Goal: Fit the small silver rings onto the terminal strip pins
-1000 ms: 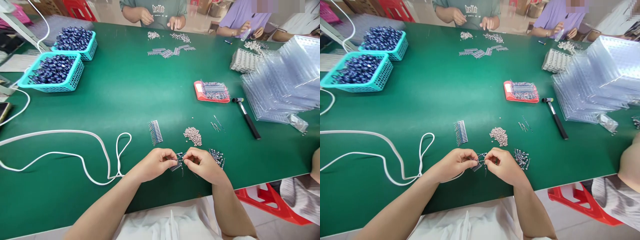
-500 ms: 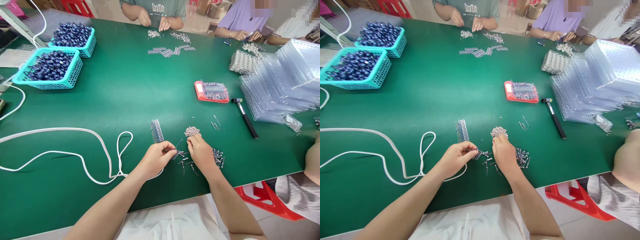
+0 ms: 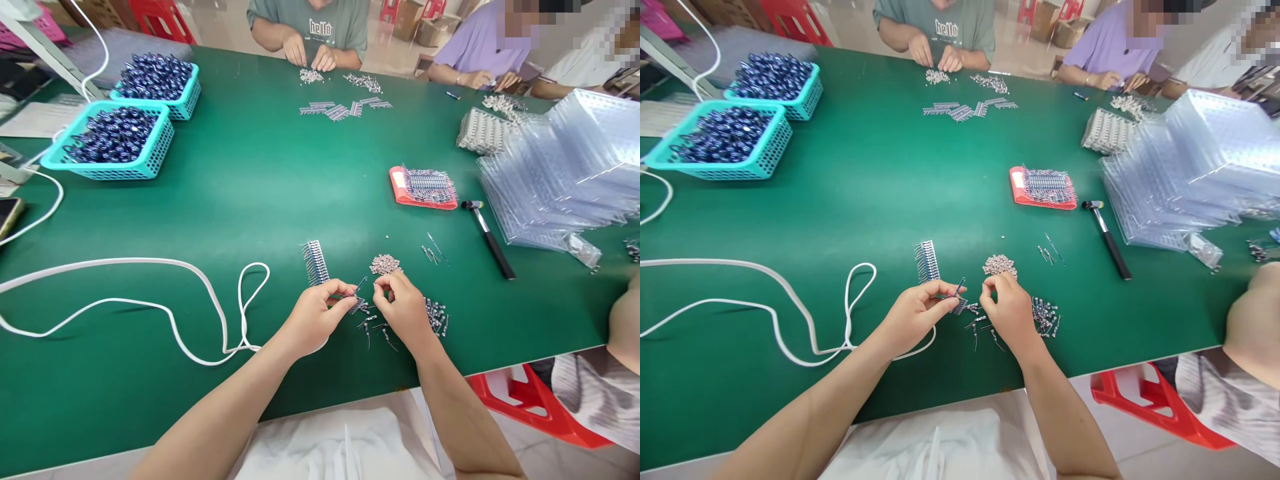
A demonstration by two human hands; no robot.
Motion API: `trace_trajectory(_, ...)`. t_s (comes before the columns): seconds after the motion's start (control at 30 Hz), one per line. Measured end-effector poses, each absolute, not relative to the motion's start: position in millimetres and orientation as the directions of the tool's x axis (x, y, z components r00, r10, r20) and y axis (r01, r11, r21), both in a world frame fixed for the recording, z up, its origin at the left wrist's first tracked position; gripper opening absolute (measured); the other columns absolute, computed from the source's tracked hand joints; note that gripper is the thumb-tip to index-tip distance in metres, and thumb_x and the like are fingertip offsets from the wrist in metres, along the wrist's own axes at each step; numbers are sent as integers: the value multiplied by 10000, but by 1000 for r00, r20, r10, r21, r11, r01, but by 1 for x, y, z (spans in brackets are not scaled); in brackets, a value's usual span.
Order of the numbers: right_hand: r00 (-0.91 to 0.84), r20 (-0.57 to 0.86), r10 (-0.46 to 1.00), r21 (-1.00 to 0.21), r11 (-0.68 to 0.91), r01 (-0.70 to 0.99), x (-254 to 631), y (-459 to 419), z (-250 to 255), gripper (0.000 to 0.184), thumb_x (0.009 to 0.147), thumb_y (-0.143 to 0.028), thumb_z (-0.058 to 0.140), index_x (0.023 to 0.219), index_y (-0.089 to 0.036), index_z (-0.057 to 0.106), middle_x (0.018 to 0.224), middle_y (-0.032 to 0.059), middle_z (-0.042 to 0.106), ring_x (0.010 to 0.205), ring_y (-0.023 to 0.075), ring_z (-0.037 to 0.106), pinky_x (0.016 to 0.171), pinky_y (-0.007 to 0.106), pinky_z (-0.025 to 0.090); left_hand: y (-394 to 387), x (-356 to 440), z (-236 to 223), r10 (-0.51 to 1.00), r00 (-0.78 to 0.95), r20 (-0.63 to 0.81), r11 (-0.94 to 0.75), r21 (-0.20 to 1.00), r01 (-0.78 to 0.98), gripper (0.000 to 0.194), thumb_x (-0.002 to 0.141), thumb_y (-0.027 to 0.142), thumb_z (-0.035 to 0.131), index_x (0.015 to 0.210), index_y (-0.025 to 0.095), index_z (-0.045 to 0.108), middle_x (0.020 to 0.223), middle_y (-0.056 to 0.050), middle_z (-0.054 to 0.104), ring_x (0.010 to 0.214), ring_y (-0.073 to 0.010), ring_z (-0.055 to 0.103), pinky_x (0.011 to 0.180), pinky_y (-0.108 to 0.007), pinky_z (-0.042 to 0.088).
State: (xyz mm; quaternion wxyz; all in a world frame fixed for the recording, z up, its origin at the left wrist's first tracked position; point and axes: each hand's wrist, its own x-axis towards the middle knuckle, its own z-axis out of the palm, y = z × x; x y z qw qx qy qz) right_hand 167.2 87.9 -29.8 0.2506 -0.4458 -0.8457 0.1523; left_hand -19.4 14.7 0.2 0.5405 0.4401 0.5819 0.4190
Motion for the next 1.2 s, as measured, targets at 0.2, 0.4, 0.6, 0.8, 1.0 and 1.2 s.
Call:
trace_trajectory(0.2, -462, 431, 775, -581, 630, 516, 163, 69, -14, 106, 866, -129, 552, 892, -228, 581, 817, 28, 634, 716, 148, 597, 641, 279, 489, 10, -13, 4, 976, 120, -181, 208, 938, -275, 79, 878, 251, 640, 860, 179, 612, 1110, -109, 714, 1265, -266, 551, 1013, -382, 451)
trace_trajectory(0.4, -448, 570, 689, -480, 721, 499, 168, 66, -14, 236, 856, -114, 589, 1047, -252, 593, 860, 53, 691, 742, 170, 651, 642, 308, 538, 8, -11, 8, 952, 192, -239, 305, 809, -503, 106, 852, 257, 684, 845, 171, 623, 1199, -111, 700, 1179, -263, 611, 995, -405, 460)
trace_trajectory(0.6, -472, 553, 687, -509, 727, 461, 168, 67, -11, 324, 865, -107, 597, 1146, -268, 577, 908, 66, 699, 769, 180, 668, 645, 322, 567, 11, -10, 3, 947, 177, -270, 317, 673, -668, 122, 831, 246, 715, 817, 162, 627, 1206, -118, 714, 1148, -256, 633, 1034, -410, 416)
trace_trajectory(0.8, -447, 489, 749, -637, 657, 403, 167, 68, -9, 326, 862, -91, 598, 1141, -260, 603, 915, 66, 681, 773, 175, 658, 601, 297, 553, 13, -10, 0, 938, 187, -291, 334, 623, -707, 83, 849, 196, 691, 844, 159, 617, 1197, -125, 720, 1120, -247, 647, 1061, -434, 380)
trace_trajectory(1.0, -452, 466, 761, -670, 637, 382, 168, 68, -8, 342, 856, -74, 603, 1141, -263, 607, 909, 58, 672, 760, 159, 650, 575, 269, 545, 15, -9, -1, 932, 187, -312, 344, 590, -730, 83, 850, 193, 692, 848, 156, 618, 1170, -121, 733, 1105, -249, 658, 1054, -423, 386)
trace_trajectory(1.2, -467, 444, 764, -677, 628, 384, 168, 68, -6, 321, 870, -75, 588, 1132, -257, 615, 889, 53, 664, 754, 152, 645, 592, 269, 552, 14, -10, -5, 931, 205, -301, 350, 588, -729, 50, 877, 182, 661, 870, 153, 621, 1192, -118, 723, 1106, -238, 657, 1046, -405, 392)
